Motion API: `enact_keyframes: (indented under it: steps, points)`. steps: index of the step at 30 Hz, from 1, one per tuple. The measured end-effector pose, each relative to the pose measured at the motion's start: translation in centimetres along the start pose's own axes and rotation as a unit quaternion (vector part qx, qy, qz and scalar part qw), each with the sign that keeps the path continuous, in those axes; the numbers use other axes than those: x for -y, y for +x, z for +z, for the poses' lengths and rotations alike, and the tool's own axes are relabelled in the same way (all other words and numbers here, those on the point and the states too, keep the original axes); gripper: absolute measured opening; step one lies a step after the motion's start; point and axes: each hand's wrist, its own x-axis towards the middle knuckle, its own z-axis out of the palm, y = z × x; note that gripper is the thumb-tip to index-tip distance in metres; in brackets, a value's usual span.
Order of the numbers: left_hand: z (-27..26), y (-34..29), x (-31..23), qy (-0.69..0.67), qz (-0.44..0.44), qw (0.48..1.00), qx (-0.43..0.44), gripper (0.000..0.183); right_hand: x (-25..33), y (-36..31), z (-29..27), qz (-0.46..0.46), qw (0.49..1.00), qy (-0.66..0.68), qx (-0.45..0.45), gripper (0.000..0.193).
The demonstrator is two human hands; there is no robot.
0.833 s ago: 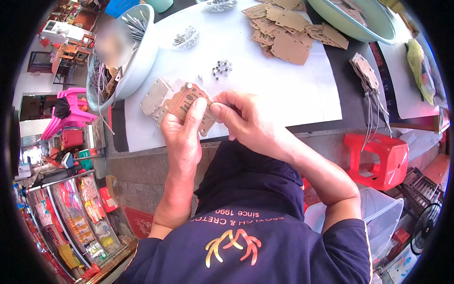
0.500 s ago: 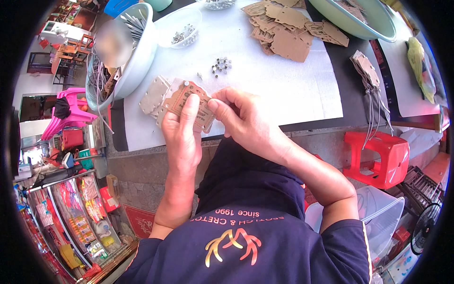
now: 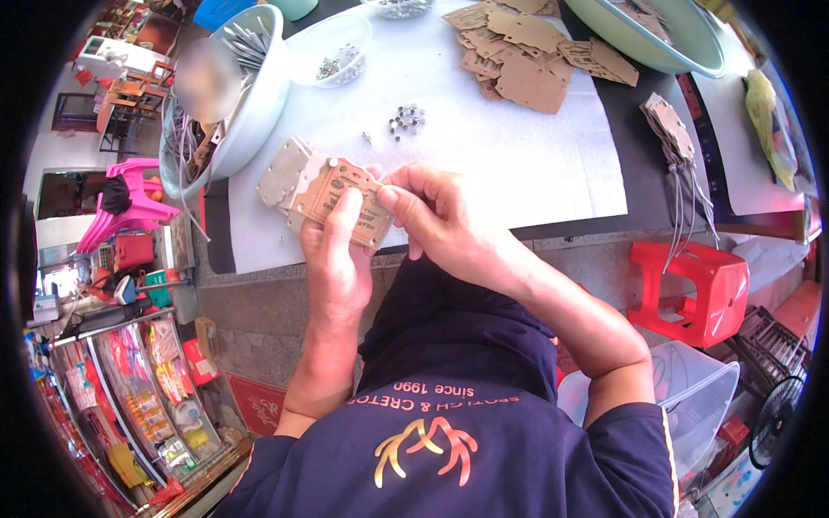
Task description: Attaching small metal eyelets to branding tags or shoe components by hand.
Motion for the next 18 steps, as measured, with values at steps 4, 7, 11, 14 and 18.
enact_keyframes:
  steps: [4, 7, 11, 14, 18]
  points:
    - [-0.4, 0.0, 0.7, 0.024, 0.028, 0.999, 0.002, 0.025, -0.4, 0.2, 0.4, -0.001, 1.000, 0.009, 0.002, 0.027]
    - [-0.5, 0.0, 0.9, 0.034, 0.037, 0.999, -0.005, 0.024, -0.6, 0.3, 0.7, -0.003, 1.000, -0.010, -0.003, 0.028]
    - [-1.0, -0.4, 0.2, 0.028, -0.026, 0.999, -0.018, 0.025, -0.6, 0.6, 0.8, -0.001, 1.000, -0.030, 0.003, 0.029]
    - [-0.8, -0.8, 0.4, -0.019, 0.013, 0.999, -0.044, 0.028, -0.5, 0.9, 1.1, -0.003, 0.999, 0.032, 0.008, 0.028]
    - [-0.9, -1.2, 0.1, -0.012, 0.023, 0.995, -0.097, 0.019, -0.2, 0.9, 1.9, -0.037, 0.996, -0.086, 0.009, 0.025]
